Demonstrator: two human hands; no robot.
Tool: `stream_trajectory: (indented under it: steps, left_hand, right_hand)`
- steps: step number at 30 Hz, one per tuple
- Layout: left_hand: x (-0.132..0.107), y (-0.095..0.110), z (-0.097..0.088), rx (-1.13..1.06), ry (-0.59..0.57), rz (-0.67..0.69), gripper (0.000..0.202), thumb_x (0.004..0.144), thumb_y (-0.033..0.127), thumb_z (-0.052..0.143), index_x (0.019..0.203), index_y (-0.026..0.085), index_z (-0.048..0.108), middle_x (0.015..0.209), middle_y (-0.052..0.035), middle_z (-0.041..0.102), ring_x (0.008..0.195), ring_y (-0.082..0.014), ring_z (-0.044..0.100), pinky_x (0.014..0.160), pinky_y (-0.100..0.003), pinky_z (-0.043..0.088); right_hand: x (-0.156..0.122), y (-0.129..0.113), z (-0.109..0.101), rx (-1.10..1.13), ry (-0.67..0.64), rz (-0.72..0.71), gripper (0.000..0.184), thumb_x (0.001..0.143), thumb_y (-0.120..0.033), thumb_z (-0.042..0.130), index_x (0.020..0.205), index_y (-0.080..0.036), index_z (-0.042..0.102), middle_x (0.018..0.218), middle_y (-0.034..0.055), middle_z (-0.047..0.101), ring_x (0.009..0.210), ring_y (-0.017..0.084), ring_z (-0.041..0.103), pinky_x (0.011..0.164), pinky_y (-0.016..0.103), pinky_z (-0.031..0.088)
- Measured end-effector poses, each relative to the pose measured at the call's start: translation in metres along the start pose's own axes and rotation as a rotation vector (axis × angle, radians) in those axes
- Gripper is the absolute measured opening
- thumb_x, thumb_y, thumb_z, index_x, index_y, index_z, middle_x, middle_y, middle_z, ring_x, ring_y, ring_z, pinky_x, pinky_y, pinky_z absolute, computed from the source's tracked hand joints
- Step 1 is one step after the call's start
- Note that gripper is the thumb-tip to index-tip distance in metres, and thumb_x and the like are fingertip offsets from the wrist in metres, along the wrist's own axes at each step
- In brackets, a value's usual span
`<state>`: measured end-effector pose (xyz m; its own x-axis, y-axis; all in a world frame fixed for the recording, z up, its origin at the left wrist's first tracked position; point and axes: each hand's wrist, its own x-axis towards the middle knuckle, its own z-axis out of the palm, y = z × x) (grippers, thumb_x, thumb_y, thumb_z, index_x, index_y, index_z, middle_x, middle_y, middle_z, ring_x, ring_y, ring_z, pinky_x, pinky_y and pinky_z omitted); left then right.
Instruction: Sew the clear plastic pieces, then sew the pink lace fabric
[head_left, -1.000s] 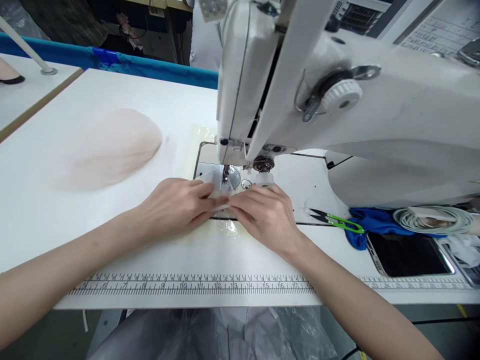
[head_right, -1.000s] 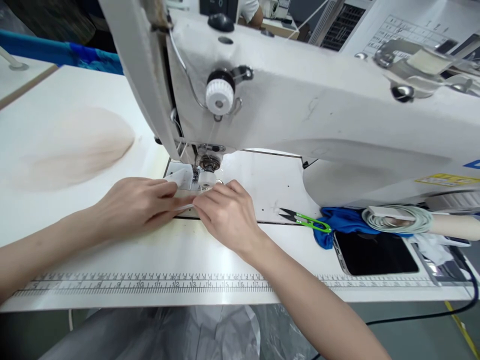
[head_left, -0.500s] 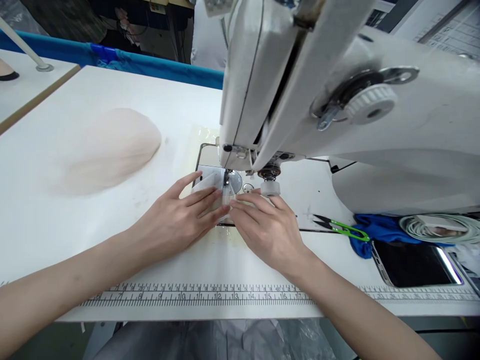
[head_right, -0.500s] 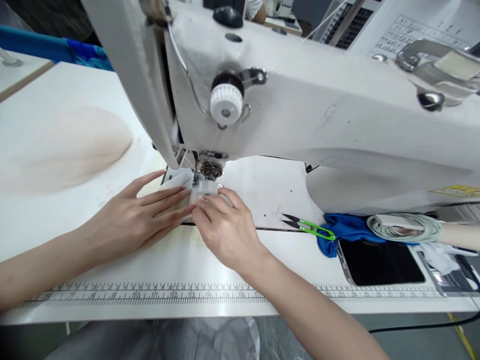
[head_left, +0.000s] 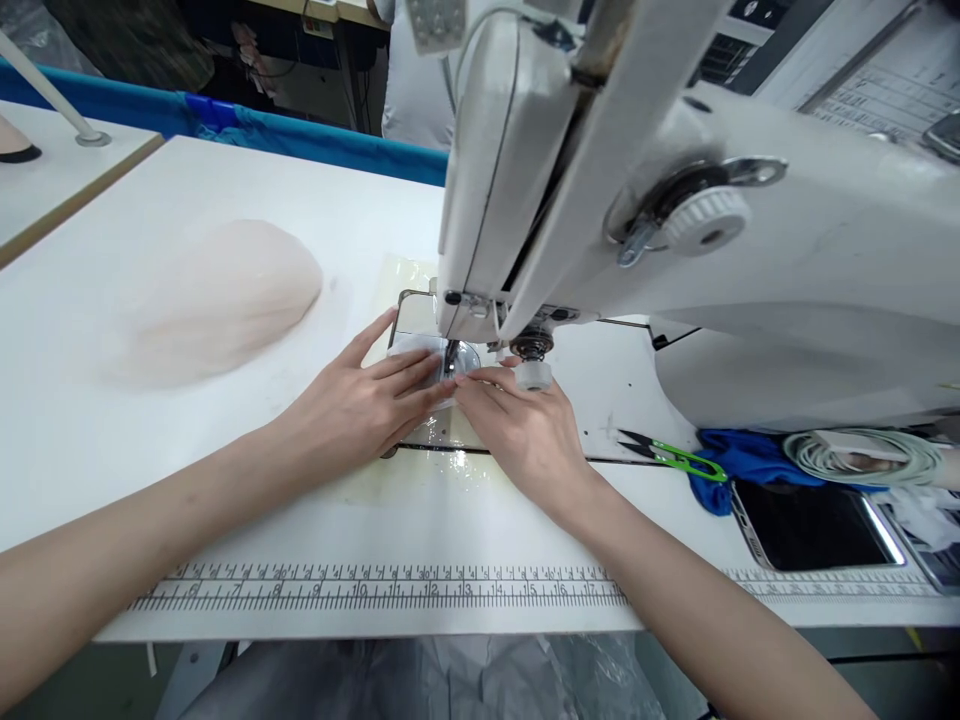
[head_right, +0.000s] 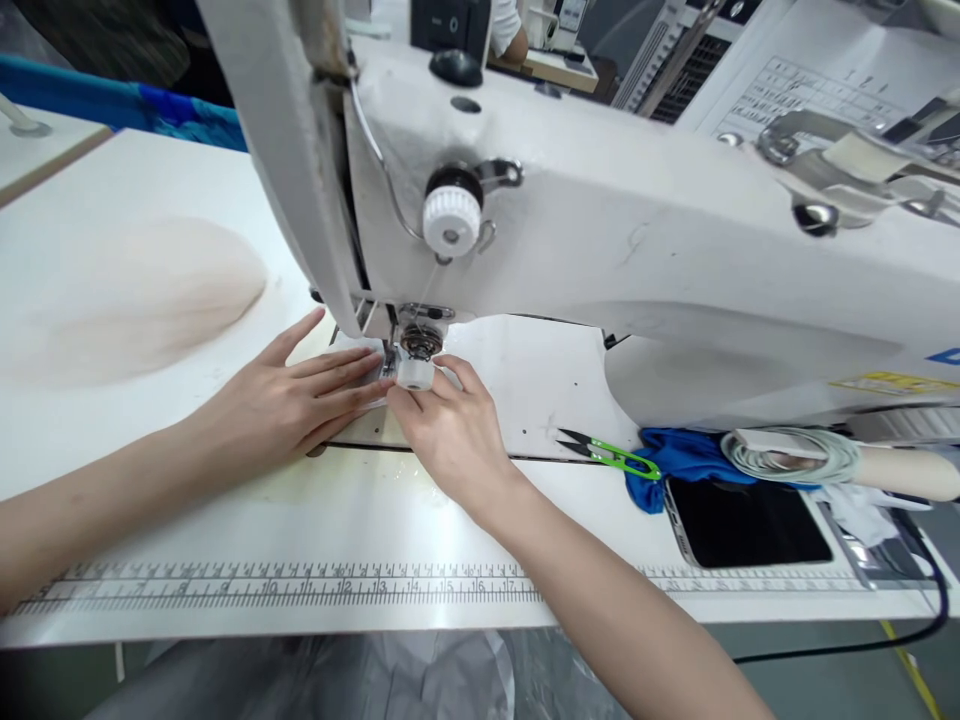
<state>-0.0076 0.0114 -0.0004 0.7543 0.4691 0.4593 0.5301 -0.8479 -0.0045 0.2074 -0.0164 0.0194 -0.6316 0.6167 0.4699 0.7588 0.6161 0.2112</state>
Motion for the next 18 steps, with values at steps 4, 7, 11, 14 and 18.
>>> stream_trajectory:
  steps: [4,7,11,14,18]
  left_hand:
    - [-0.002,0.004,0.0,0.02,-0.002,-0.022,0.032,0.101,0.022,0.042,0.128,0.019,0.057,0.128,-0.0073,0.064,0.122,-0.0218,0.059,0.119,-0.057,0.024]
    - [-0.007,0.011,-0.003,0.043,0.002,-0.009,0.032,0.1,0.02,0.042,0.128,0.017,0.057,0.127,-0.0057,0.065,0.122,-0.0212,0.059,0.12,-0.054,0.025]
    - [-0.01,0.014,-0.006,0.059,-0.001,0.008,0.032,0.1,0.019,0.041,0.127,0.017,0.057,0.125,-0.0053,0.066,0.119,-0.0199,0.061,0.121,-0.052,0.023]
    - [-0.009,0.012,-0.006,0.055,0.017,0.022,0.031,0.1,0.02,0.041,0.126,0.018,0.058,0.122,-0.0047,0.068,0.116,-0.0197,0.063,0.122,-0.053,0.02]
    - [-0.008,0.01,-0.004,0.023,0.038,0.01,0.03,0.099,0.019,0.043,0.125,0.018,0.059,0.122,-0.005,0.068,0.115,-0.02,0.064,0.122,-0.054,0.021]
  right_hand:
    - [-0.002,0.0,-0.001,0.026,-0.046,0.023,0.02,0.09,-0.006,0.052,0.098,-0.016,0.068,0.089,0.0014,0.077,0.081,0.014,0.067,0.095,0.033,0.042]
    - [-0.004,-0.001,-0.004,0.047,-0.087,0.01,0.026,0.09,-0.004,0.05,0.105,-0.015,0.068,0.099,0.0019,0.076,0.091,0.015,0.067,0.099,0.035,0.04]
    - [-0.007,-0.001,-0.007,0.038,-0.088,-0.018,0.028,0.091,-0.004,0.049,0.104,-0.016,0.07,0.108,0.0023,0.074,0.098,0.017,0.066,0.101,0.038,0.039]
    - [-0.007,0.0,-0.007,0.021,-0.097,-0.025,0.029,0.092,-0.004,0.048,0.105,-0.016,0.07,0.11,0.0028,0.074,0.098,0.017,0.066,0.102,0.04,0.04]
    - [-0.007,0.0,-0.007,0.011,-0.113,-0.025,0.032,0.089,-0.001,0.048,0.107,-0.015,0.07,0.111,0.0023,0.074,0.1,0.018,0.065,0.104,0.04,0.038]
